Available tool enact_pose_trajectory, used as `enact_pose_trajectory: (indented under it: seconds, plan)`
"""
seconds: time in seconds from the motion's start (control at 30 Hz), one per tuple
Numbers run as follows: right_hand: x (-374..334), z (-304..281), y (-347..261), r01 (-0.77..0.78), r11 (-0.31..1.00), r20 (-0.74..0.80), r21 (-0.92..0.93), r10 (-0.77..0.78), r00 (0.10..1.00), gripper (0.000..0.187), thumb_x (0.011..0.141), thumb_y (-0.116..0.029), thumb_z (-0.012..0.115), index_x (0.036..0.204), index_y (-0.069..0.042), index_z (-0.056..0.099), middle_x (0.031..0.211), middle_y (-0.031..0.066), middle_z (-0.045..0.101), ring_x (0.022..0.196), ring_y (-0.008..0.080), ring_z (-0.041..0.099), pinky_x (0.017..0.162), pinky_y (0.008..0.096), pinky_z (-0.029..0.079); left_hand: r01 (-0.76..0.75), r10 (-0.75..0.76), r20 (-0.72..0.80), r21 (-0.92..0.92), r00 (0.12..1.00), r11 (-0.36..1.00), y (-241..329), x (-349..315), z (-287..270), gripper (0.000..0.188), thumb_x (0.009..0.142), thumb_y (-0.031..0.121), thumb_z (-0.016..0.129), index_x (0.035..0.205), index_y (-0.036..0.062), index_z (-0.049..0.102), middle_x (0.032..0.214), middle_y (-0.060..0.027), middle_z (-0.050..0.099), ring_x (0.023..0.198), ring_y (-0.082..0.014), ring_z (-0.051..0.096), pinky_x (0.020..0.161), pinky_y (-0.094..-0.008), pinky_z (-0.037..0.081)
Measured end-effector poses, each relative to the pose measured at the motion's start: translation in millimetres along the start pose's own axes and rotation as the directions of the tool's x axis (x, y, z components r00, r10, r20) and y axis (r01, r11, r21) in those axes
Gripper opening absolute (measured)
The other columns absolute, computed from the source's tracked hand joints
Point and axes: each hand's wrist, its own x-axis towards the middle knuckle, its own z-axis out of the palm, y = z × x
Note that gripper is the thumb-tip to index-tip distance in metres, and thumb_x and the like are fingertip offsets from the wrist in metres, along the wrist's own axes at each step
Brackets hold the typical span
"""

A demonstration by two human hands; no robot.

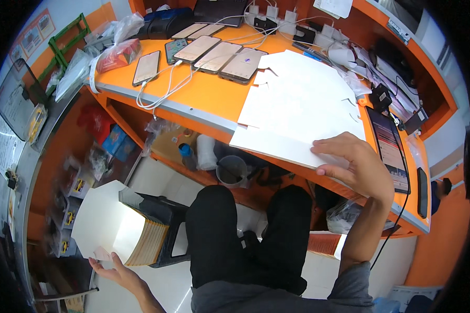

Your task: The person folds cardboard food boxes by hand, interlocking tabs and creasing along lines to form the box shape, and stacks them.

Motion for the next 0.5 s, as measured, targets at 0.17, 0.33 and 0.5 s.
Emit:
enact_pose_trajectory:
  seconds: [0.17,0.33,0.5]
  plan:
    - [3,-7,12,-0.044,0.99,0.066,0.132,0.036,0.997,0.03,0.092,-0.027,0.069,0.11,-0.003,0.075,0.108,0.0155,0.074,0.095,0.0324,0.067,0.087,0.0418,0.052,-0.207,0.206,0.078,0.008,0.975,0.978,42,-31,9,0.072,0.098,0.021,0.061,0.156,0.0044,0.021,0.162,-0.016,0.022,0.152,-0.0307,0.02,0.123,-0.0539,0.016]
    - [-2,-1,-6,-0.029,0.993,-0.093,-0.113,0.018,0.995,0.024,0.093,-0.009,0.056,0.111,-0.005,0.07,0.103,0.0198,0.072,0.088,0.0379,0.068,0.082,0.0462,0.053,-0.285,0.303,0.215,-0.109,0.929,0.952,53,-67,18,0.068,0.098,0.016,0.059,0.155,0.0022,0.023,0.159,-0.0156,0.025,0.149,-0.0303,0.026,0.122,-0.0504,0.02]
    - [2,-8,-11,-0.127,0.926,-0.334,-0.356,0.001,0.942,0.028,0.084,0.002,0.057,0.109,-0.005,0.069,0.1,0.0169,0.072,0.09,0.0371,0.069,0.08,0.0446,0.054,-0.029,0.234,0.451,-0.415,0.861,0.909,70,-89,31,0.058,0.098,0.01,0.058,0.149,-0.0011,0.033,0.151,-0.0172,0.037,0.139,-0.028,0.037,0.115,-0.0462,0.03]
